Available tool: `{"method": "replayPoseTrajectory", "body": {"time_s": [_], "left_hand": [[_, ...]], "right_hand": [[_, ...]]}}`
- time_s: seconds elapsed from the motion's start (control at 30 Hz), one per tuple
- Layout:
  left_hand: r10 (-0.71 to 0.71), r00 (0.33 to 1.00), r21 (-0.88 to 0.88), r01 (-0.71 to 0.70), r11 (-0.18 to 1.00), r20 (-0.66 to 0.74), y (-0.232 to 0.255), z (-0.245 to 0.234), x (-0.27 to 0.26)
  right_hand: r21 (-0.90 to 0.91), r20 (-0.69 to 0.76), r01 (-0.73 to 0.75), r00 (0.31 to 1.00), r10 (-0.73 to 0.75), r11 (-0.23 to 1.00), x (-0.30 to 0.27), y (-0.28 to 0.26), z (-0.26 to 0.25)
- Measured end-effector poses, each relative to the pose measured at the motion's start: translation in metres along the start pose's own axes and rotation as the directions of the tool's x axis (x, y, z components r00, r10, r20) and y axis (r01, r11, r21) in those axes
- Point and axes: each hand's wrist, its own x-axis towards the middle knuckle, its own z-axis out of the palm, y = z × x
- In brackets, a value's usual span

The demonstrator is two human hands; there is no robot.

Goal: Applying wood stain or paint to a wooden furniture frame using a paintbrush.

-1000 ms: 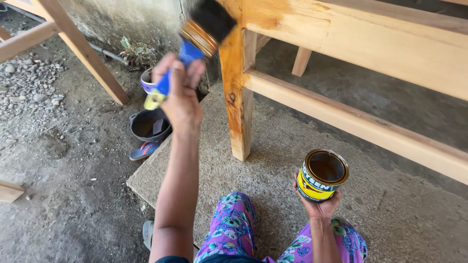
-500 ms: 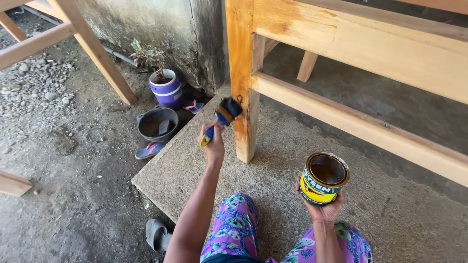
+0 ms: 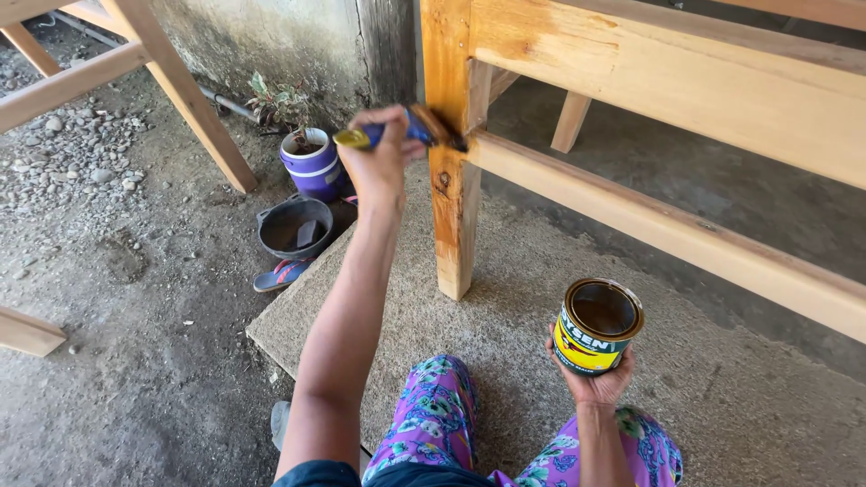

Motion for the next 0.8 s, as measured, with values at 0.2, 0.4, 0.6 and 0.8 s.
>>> {"method": "replayPoseTrajectory", "body": {"time_s": [0.2,0.4,0.6,0.8], "left_hand": [[0.305,0.95,-0.222,-0.285,0.933,0.063,0.04,0.004,0.007],[0.184,0.98,-0.501,-0.194,0.843,-0.071,-0.038,-0.01,-0.005],[-0.072,0.985,-0.418,-0.001,0.908,-0.158,-0.151,-0.05,-0.072],[-0.265,0.947,-0.259,0.215,0.942,-0.179,-0.257,-0.122,-0.105]], "right_hand": [[0.042,-0.027,0.004,1.0,-0.003,0.999,0.002,-0.002,0.001],[0.047,-0.036,0.013,0.999,-0.011,0.999,0.005,-0.002,0.001],[0.06,-0.005,-0.02,1.0,0.021,0.998,0.007,0.001,-0.001],[0.054,0.063,-0.01,0.998,0.006,0.999,0.001,0.002,0.003]]}}
